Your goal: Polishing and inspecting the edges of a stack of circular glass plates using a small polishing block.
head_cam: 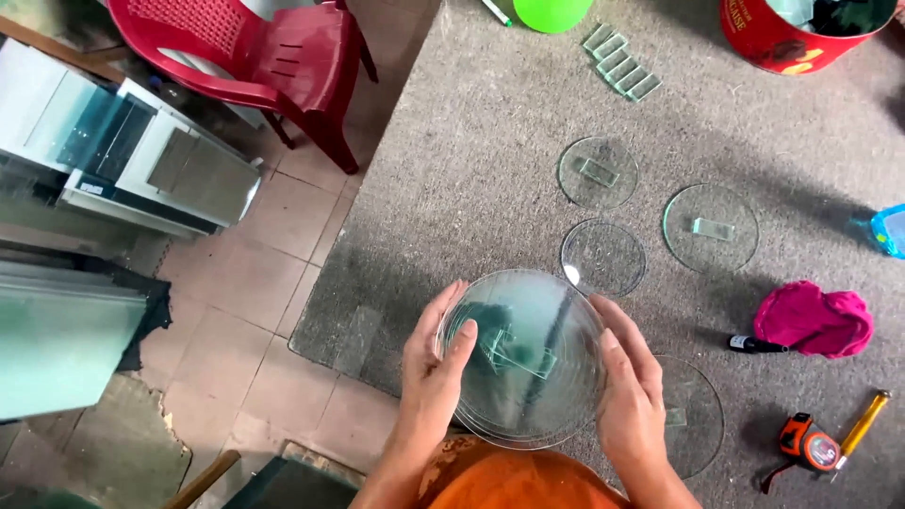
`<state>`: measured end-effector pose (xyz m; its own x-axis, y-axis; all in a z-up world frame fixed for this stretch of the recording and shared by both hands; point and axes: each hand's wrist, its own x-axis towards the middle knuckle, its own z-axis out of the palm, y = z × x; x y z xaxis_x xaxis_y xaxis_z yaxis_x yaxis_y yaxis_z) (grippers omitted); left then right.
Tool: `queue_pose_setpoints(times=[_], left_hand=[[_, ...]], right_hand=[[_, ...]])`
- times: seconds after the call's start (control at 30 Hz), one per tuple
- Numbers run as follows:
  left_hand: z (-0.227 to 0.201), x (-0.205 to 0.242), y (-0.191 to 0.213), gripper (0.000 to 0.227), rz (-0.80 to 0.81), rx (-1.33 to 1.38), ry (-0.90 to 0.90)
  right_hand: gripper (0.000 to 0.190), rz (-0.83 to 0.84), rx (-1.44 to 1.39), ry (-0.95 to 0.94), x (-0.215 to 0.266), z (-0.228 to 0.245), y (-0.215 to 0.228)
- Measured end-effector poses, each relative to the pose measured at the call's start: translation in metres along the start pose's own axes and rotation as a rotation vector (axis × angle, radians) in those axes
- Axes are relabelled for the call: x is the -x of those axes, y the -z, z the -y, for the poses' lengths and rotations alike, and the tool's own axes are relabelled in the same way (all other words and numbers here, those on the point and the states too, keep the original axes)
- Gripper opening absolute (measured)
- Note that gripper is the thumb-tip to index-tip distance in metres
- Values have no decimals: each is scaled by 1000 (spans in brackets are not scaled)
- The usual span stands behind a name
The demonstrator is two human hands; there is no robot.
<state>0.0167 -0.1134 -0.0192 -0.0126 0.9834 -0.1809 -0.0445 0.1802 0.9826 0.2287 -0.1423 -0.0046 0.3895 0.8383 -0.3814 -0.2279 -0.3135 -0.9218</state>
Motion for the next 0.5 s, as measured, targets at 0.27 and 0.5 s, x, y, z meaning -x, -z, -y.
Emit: queue_pose_setpoints(times=[0.27,0.5], left_hand=[[-6,-5,-1,62,23,-61,88],[-7,-5,0,69,61,-20,101]], right_hand=[[49,-144,128,-128,3,3,-13],[50,-142,149,-158,4,5,-17]])
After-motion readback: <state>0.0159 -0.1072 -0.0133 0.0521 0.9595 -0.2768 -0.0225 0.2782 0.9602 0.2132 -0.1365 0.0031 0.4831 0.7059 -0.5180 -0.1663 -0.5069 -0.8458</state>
